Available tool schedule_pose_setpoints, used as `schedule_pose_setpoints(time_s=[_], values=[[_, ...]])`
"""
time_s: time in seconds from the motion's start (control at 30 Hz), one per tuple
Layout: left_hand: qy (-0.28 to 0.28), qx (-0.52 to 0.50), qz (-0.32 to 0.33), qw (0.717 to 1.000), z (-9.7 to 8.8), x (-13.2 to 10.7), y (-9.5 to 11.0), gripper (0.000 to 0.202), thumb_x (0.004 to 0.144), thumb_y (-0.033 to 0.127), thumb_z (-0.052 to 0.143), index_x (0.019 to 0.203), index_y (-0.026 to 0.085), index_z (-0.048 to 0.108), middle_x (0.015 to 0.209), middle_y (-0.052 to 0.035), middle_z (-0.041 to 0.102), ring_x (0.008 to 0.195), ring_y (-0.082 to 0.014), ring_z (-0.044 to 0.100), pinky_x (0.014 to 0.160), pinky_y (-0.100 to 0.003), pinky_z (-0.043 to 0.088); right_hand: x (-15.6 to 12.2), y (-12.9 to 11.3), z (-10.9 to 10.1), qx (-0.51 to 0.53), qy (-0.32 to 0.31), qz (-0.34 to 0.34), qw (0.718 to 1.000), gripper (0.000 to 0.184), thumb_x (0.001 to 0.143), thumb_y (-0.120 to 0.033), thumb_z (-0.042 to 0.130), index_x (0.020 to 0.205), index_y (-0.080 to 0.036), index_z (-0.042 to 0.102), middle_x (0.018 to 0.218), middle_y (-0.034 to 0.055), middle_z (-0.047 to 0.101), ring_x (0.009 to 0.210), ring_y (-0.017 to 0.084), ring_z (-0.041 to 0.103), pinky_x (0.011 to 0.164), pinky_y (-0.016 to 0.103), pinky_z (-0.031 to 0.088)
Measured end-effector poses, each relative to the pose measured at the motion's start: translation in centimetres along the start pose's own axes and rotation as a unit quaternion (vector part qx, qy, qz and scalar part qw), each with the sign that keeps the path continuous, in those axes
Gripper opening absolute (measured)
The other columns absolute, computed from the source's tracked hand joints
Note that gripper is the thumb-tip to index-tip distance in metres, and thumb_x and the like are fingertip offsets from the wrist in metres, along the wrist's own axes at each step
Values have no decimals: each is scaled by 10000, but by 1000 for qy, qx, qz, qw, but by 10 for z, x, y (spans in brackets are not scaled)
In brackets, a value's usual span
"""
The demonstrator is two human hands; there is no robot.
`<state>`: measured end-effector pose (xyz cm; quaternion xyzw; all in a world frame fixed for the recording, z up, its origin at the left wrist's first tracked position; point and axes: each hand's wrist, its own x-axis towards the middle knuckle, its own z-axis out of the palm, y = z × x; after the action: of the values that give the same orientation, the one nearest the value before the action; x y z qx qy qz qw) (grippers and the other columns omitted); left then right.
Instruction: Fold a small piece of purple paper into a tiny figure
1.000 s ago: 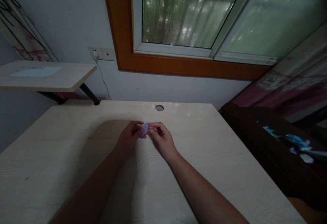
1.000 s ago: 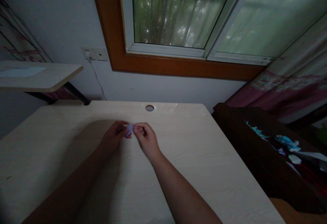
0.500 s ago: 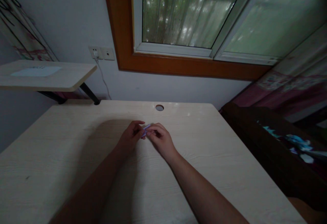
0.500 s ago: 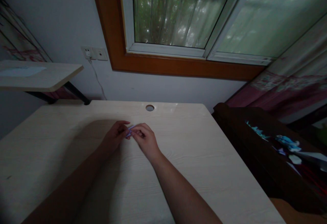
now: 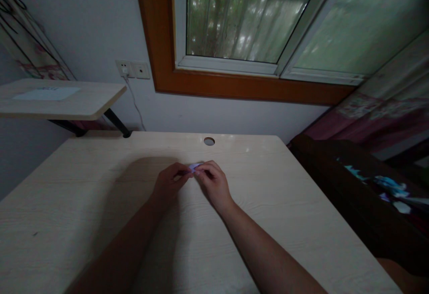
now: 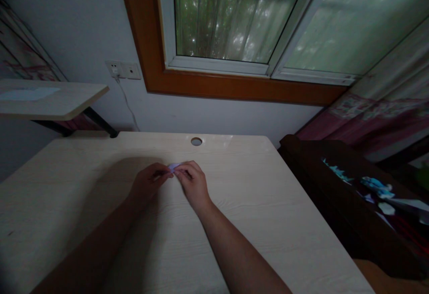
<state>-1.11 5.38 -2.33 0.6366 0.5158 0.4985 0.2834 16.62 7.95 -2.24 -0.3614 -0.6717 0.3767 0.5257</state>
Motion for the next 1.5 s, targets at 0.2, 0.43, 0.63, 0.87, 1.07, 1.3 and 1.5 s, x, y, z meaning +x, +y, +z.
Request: schedule_pose_setpoints(time_s=[0.2,0.43,0.63,0.87,1.07,1.3,1.5], values=[[6,7,25,1000,-2,-1,-2,129,865,341,677,882,215,700,855,-19,711,802,-159,668,776,-262,535,0,-1,0,-1,-31,-15,999,88,890,-303,681,921,-296,763,895,34,666,868,200,623,791,341,485],[-8,20,16,1000,-2,-1,0,127,851,340,685,864,216,709,836,-20,723,785,-167,679,758,-266,537,1,2,-1,2,-38,2,999,104,914,-284,634,882,-266,731,896,33,647,883,200,610,822,341,468],[-5,11,24,1000,0,-1,-1,129,851,346,689,851,219,711,859,-27,731,813,-173,689,786,-281,543,2,2,2,0,-28,-5,1000,107,930,-293,609,877,-257,695,918,36,623,920,202,594,847,345,456],[-1,-2,13,1000,2,-1,-1,152,833,367,704,818,216,710,869,-34,737,810,-177,690,785,-288,554,3,7,3,50,-29,27,998,133,908,-353,637,851,-238,671,917,36,620,906,197,595,846,339,461],[-6,5,-4,1000,3,-1,-2,155,833,368,708,817,213,701,835,-21,728,782,-172,685,747,-272,542,3,13,5,126,-16,100,987,164,841,-386,706,834,-228,663,862,23,659,843,190,605,814,336,480],[6,21,-4,1000,4,0,-5,139,829,354,710,809,217,705,828,-16,733,773,-173,687,734,-275,542,3,13,9,174,-14,138,975,220,784,-426,745,823,-226,663,803,14,693,781,187,632,763,330,512],[-16,-7,-31,999,4,-1,1,156,829,364,713,833,208,700,828,-20,747,775,-177,704,743,-279,550,1,10,7,173,-9,129,976,130,819,-351,713,839,-232,667,799,3,697,776,181,641,763,328,511]])
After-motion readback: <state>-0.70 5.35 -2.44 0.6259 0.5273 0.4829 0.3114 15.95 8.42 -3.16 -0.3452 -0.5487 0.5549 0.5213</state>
